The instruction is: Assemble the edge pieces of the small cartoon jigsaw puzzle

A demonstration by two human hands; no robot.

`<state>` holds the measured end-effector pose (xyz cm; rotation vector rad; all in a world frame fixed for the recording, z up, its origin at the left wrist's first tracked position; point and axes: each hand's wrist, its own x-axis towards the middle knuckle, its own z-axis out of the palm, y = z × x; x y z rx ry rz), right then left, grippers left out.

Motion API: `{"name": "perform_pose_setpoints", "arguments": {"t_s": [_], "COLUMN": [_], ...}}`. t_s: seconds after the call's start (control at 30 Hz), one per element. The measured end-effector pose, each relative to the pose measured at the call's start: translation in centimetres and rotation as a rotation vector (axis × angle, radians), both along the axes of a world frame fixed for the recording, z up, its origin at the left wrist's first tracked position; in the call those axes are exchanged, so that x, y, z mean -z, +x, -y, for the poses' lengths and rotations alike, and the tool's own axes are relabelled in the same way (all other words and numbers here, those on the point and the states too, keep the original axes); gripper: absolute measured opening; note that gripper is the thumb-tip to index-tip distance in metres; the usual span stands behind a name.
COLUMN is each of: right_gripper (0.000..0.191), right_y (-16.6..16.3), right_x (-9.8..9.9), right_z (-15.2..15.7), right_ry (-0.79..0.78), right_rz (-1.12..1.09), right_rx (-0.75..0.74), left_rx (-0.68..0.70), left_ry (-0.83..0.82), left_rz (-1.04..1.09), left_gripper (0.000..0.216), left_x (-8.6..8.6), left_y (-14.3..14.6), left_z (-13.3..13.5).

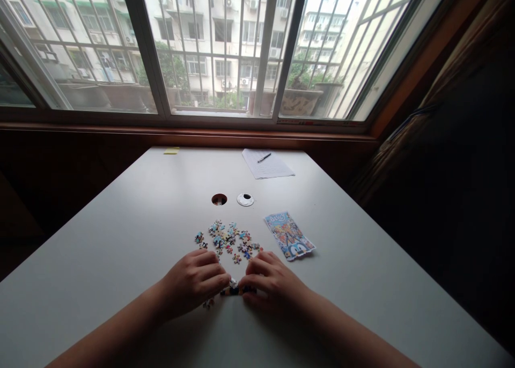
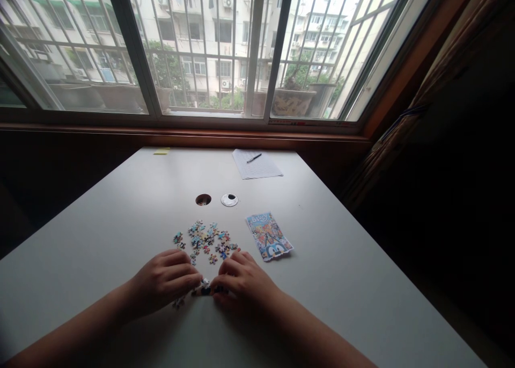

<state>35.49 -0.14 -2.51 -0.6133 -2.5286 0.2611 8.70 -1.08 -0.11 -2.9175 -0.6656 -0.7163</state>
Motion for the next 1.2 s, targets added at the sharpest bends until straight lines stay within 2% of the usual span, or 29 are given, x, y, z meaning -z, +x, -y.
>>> {"name": "perform_pose_setpoints", "arguments": {"t_s": [0.43, 0.6, 1.2], "right_gripper": [0.015, 0.016, 0.021], "right_y": [-0.03, 0.00, -0.06], "right_x": [-0.30, -0.39, -0.66], "right_z": [0.26, 0.31, 0.42], "right_ry": [0.012, 0.011, 0.012], "right_rz": [0.017, 0.010, 0.031], "right_rx": [0.037, 0.045, 0.132], "left_rx": [0.109, 0.154, 0.113], "left_ry": [-0.097, -0.173, -0.169], "left_rz": [0.053, 0.053, -0.025], "left_gripper": [0.014, 0.025, 0.035], "left_x": [-0.01, -0.25, -0.53], "left_y": [-0.08, -0.41, -0.28], "left_z": [0.16, 0.21, 0.41]}}
